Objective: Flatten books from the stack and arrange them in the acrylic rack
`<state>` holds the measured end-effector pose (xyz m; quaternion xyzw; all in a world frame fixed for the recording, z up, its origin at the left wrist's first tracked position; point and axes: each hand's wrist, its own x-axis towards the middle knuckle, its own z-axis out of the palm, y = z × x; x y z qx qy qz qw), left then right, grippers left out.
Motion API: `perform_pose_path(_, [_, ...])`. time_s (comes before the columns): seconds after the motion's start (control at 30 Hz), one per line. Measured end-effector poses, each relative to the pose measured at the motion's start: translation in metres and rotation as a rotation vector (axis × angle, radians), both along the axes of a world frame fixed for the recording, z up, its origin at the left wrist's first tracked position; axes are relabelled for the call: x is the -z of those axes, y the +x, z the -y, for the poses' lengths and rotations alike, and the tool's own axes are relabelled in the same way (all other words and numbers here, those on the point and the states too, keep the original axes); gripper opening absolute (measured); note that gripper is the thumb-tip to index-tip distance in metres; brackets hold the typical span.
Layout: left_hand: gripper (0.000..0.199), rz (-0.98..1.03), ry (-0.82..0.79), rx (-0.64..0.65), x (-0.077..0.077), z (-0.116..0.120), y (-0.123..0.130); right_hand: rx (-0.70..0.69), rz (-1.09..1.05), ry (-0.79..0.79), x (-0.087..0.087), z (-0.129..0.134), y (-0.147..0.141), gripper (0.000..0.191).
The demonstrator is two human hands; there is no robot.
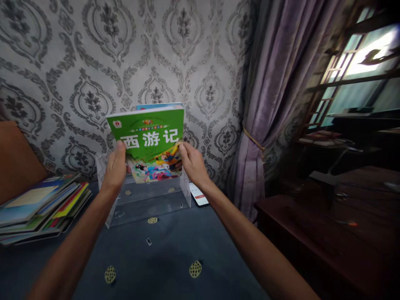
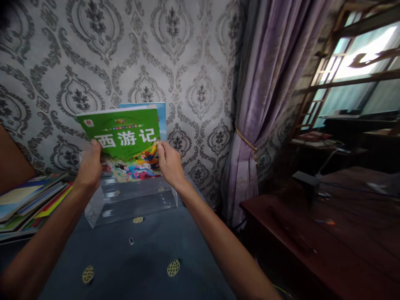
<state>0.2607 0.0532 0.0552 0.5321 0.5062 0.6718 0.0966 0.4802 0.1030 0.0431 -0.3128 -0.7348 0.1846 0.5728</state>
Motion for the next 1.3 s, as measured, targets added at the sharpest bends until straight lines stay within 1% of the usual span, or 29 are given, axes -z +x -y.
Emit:
perform_pose_path(0.07, [0.061, -0.078, 0.132, -0.025, -0.015, -0.01, 0.004, -0.004, -0.05, 0.077, -0.011, -0.01, 0.0, 0.044])
perform_pose_path(0.13, [0.065, -0.129, 0.239, -0.036, -0.026, -0.017, 0.009, -0.006, -0.078, 0.134, -0.019, -0.022, 0.0, 0.05])
perform_pose_path(0.2, [0.068, -0.16, 0.305, -0.029, -0.033, -0.024, 0.014, -0.009, -0.086, 0.163, -0.022, -0.033, -0.001, 0.054])
perform_pose_path(0.27, [0.07, -0.178, 0.336, -0.014, -0.035, -0.03, 0.016, -0.015, -0.09, 0.169, -0.022, -0.042, -0.002, 0.058])
perform_pose_path(0.37, [0.073, -0.177, 0.325, -0.009, -0.03, -0.039, 0.015, -0.046, -0.09, 0.14, -0.017, -0.052, -0.003, 0.06])
perform_pose_path(0.5, [0.073, -0.14, 0.255, -0.012, -0.019, -0.049, 0.011, -0.087, -0.094, 0.098, -0.009, -0.06, -0.005, 0.06])
perform_pose_path(0.7, [0.073, -0.151, 0.236, 0.004, -0.009, -0.055, 0.011, -0.104, -0.11, 0.09, 0.001, -0.066, -0.004, 0.059])
perform_pose_path(0.87, [0.072, -0.157, 0.221, 0.014, -0.004, -0.054, 0.013, -0.122, -0.12, 0.082, 0.008, -0.069, -0.001, 0.061])
perform_pose_path(0.97, [0.076, -0.162, 0.205, 0.005, 0.0, -0.055, 0.013, -0.133, -0.108, 0.073, 0.011, -0.072, 0.001, 0.06])
perform_pose_path(1.07, [0.078, -0.136, 0.166, 0.025, 0.002, -0.057, 0.014, -0.132, -0.096, 0.05, 0.013, -0.074, 0.003, 0.06])
perform_pose_path(1.3, [0.073, -0.047, 0.127, 0.072, 0.0, -0.064, 0.012, -0.12, -0.078, 0.033, 0.011, -0.081, 0.005, 0.066])
